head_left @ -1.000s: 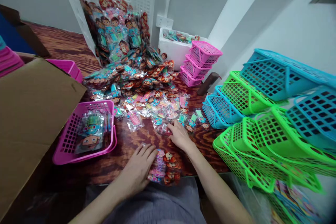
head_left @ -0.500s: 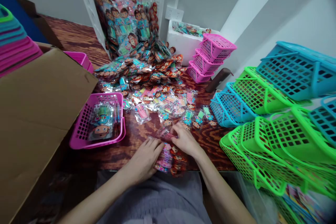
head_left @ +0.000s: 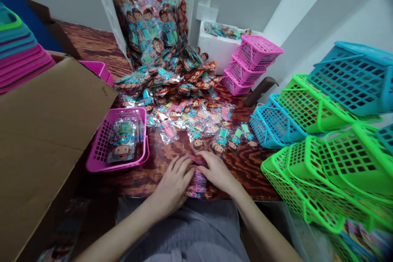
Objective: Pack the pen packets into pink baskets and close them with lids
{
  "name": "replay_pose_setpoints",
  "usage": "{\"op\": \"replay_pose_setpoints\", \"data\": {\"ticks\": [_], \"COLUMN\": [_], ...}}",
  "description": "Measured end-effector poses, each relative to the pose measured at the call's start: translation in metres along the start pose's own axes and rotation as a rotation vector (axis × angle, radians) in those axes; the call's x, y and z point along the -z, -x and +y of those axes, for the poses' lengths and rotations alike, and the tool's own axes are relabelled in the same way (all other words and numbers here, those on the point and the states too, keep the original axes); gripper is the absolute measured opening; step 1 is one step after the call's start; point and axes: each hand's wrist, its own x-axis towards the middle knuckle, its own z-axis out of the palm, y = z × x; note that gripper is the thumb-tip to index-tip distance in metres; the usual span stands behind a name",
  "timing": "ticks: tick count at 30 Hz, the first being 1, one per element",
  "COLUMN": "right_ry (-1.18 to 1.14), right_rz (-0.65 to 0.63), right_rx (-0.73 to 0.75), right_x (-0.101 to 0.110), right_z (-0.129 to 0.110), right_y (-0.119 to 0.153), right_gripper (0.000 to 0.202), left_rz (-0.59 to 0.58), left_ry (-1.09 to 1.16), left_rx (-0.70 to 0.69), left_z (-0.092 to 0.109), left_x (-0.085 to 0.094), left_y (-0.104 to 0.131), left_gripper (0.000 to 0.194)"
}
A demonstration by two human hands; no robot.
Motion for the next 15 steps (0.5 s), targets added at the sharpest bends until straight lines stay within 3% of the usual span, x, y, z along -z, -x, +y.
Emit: {"op": "replay_pose_setpoints", "data": {"ticks": [4,6,8,9,12,15], "right_ry": [-0.003,-0.069,-0.142,-0.144,-0.024,0.059], "right_rz": [-0.034,-0.111,-0.092,-0.015,0.397,0.652], "right_rx": [0.046,0.081,-0.026,-0.135,-0.491,-0.662], "right_x": [-0.001,0.004,0.015,0.022,0.046,0.058], "right_z": [0.002,0.008,0.022,0.033,0.069,0.098], "right_y": [0.006,0.002,-0.006,-0.012,-0.025,-0.034], "right_gripper": [0.02,0.015,0.011,0.014,0.021,0.033], "left_rz": [-0.02,-0.065,-0.084,-0.076,-0.041,-0.051], "left_ry": [-0.067,-0.061,-0.049,-0.044,-0.028,0.01], "left_rx": [-0.073,-0.086,-0.089,-0.09,-0.079,-0.033], "left_z": [-0.002,-0.005,-0.01,-0.013,-0.016,-0.014], "left_x": [0.002,0.0,-0.006,-0.009,-0.018,-0.019], "left_y": [-0.001,-0.002,-0.002,-0.002,-0.001,-0.001], "left_gripper": [0.058,0.064,0.07,0.073,0.078,0.086]}}
